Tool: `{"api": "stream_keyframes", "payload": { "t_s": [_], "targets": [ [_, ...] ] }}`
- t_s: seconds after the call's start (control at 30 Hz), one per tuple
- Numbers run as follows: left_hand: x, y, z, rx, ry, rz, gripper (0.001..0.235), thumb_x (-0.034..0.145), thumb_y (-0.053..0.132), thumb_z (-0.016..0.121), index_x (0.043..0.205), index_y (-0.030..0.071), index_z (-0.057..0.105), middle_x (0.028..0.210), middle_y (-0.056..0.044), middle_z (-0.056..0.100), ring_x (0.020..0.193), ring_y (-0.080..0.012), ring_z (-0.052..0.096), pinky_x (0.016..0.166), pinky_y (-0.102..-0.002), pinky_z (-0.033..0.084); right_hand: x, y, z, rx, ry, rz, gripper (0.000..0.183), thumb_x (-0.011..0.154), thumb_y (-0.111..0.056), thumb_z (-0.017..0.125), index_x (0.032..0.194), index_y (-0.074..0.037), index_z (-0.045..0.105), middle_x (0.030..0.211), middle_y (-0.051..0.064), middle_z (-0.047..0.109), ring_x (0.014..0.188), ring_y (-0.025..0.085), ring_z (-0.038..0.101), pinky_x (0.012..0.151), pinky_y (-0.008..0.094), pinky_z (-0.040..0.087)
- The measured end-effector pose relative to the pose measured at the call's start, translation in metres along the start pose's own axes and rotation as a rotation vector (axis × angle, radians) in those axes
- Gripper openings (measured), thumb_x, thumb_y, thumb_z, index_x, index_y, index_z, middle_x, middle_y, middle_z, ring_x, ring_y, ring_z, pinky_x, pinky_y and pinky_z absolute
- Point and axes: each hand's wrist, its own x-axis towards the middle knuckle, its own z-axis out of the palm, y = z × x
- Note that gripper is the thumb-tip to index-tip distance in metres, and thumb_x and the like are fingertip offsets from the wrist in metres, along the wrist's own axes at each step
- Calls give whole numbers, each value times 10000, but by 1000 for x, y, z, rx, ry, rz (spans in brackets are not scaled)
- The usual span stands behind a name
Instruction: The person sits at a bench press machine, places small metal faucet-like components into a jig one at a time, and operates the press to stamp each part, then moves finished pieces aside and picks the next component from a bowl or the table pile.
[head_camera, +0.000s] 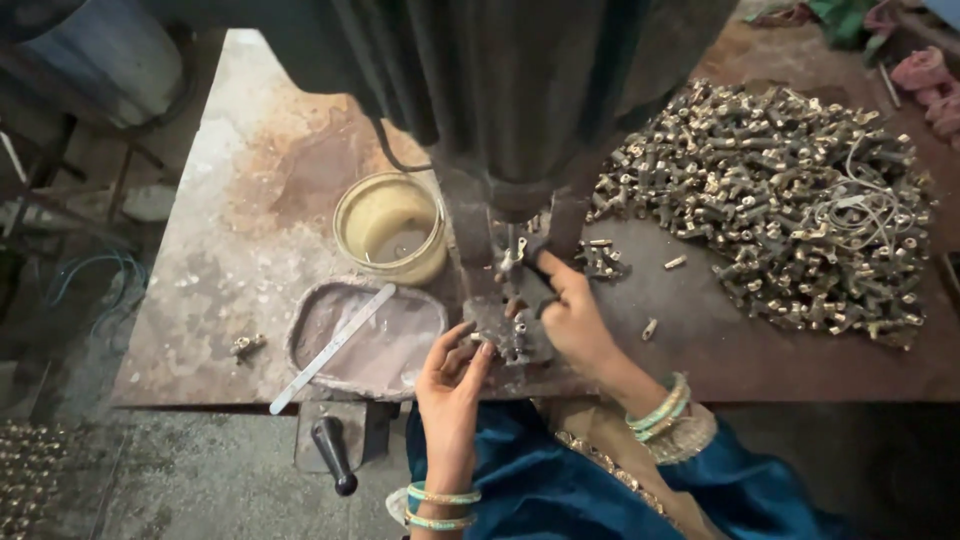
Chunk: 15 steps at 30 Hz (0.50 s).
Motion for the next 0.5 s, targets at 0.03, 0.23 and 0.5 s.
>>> {"api": "stream_keyframes", "payload": {
  "t_s": [0.03,0.23,0.5],
  "targets": [
    [1,-1,-1,4,4,5,400,899,40,720,1292,32,647,1018,-52,742,871,-92,673,702,-229,528,2,-4,0,-3,-6,-1,516,830,125,381,1271,26,629,1023,65,723,844,134,687,778,261,570],
    [2,-11,-7,-12,12,20,374,895,28,732,1258,18,641,1011,-63,737,878,-106,687,688,-236,527,1,-9,4,32,19,41,470,856,110,414,1259,10,635,1011,46,721,829,126,676,767,267,566],
    [-13,88,37,-25,-57,251,361,903,14,701,1251,-3,610,1084,-69,748,968,-121,715,827,-277,604,10,19,-21,-10,-82,-45,381,924,102,422,1234,60,640,970,93,716,863,156,689,809,288,554]
  ]
}}
